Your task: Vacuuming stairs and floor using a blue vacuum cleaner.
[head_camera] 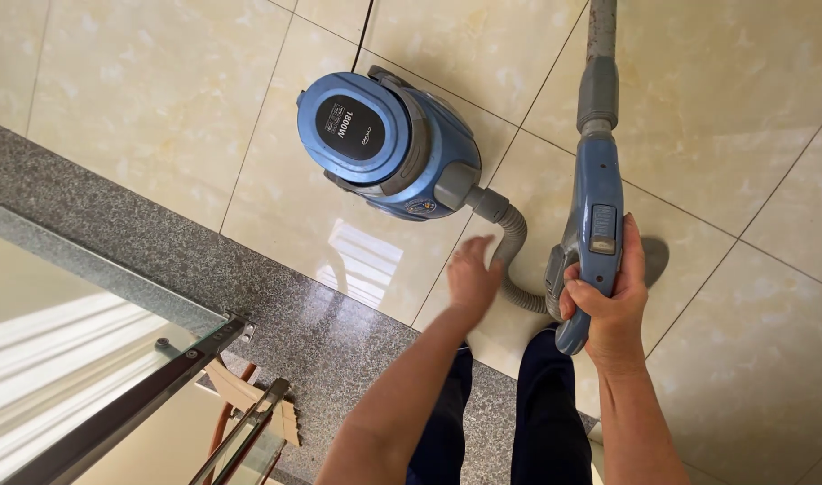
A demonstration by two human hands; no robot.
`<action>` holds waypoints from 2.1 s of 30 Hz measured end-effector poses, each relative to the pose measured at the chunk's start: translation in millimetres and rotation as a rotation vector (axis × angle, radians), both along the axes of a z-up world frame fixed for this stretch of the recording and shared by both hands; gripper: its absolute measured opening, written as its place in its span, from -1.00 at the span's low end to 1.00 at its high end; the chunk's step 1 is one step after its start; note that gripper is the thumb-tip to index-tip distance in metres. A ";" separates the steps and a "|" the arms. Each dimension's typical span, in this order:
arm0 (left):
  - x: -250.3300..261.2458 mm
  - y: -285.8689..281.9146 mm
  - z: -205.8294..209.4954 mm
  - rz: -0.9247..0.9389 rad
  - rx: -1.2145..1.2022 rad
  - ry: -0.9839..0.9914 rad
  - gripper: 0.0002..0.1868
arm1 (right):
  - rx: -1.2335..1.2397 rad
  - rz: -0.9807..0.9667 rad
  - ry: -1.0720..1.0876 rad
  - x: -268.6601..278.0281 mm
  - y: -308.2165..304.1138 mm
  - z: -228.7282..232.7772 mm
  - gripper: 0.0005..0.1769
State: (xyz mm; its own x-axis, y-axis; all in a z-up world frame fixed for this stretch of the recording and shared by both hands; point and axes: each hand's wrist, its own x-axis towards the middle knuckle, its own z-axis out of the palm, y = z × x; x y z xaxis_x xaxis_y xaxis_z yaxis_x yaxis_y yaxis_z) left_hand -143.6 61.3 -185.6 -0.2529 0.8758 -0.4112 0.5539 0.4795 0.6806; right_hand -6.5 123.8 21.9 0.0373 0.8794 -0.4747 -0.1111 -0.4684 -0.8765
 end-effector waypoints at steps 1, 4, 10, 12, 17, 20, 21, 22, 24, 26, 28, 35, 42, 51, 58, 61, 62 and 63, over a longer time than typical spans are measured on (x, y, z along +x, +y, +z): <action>10.8 4.3 16.8 0.006 0.004 0.005 -0.46 | 0.004 0.006 0.005 4.9 2.6 -1.4 0.15; 31.6 23.9 66.5 0.104 0.025 -0.229 -0.57 | -0.006 0.027 -0.005 15.2 16.3 -5.0 0.16; 61.4 72.6 149.8 0.241 0.064 -0.569 -0.56 | 0.037 0.065 0.029 48.2 39.6 -2.4 0.14; 75.0 86.6 166.3 0.286 0.030 -0.652 -0.51 | 0.022 0.090 -0.046 59.9 47.2 -2.1 0.14; 108.0 112.8 193.0 0.335 0.002 -0.703 -0.44 | 0.032 0.115 -0.013 84.1 71.2 12.0 0.12; 131.6 119.7 196.4 0.328 0.055 -0.672 -0.42 | 0.025 0.121 -0.022 99.4 85.0 21.5 0.12; 138.6 120.6 198.3 0.322 0.087 -0.637 -0.41 | 0.013 0.129 -0.033 103.5 88.3 24.5 0.12; 141.9 125.2 211.0 0.315 0.097 -0.645 -0.41 | 0.024 0.125 -0.039 107.0 90.4 29.1 0.12; 147.8 136.3 234.6 0.348 -0.046 -0.704 -0.37 | -0.010 0.130 -0.028 113.9 96.9 36.0 0.10; 155.0 144.1 250.0 0.373 -0.127 -0.798 -0.33 | -0.010 0.116 -0.028 121.9 102.2 38.2 0.07; 164.7 147.4 255.7 0.392 -0.213 -0.890 -0.28 | -0.010 0.097 -0.029 128.5 105.5 42.6 0.04; 189.3 158.0 229.0 0.428 -0.181 -1.161 -0.09 | -0.034 0.103 -0.050 147.8 116.3 37.3 0.04; 170.1 191.8 234.3 0.407 -0.267 -1.202 -0.05 | -0.089 0.062 -0.171 128.2 142.9 40.5 0.06; 91.6 241.7 245.6 0.350 -0.318 -1.198 0.06 | -0.031 -0.017 -0.122 55.0 175.8 25.0 -0.11; 47.9 255.2 231.5 0.356 -0.306 -1.179 0.08 | -0.026 0.055 -0.115 9.6 195.1 20.2 -0.10; 40.8 258.8 227.4 0.383 -0.248 -1.213 0.06 | -0.017 0.074 -0.126 -1.7 204.0 24.8 -0.12; 40.1 262.1 227.3 0.401 -0.238 -1.226 0.06 | -0.043 0.087 -0.144 -5.2 209.1 29.6 -0.11; 39.9 265.4 227.6 0.419 -0.227 -1.238 0.05 | -0.069 0.100 -0.163 -8.2 214.3 34.8 -0.11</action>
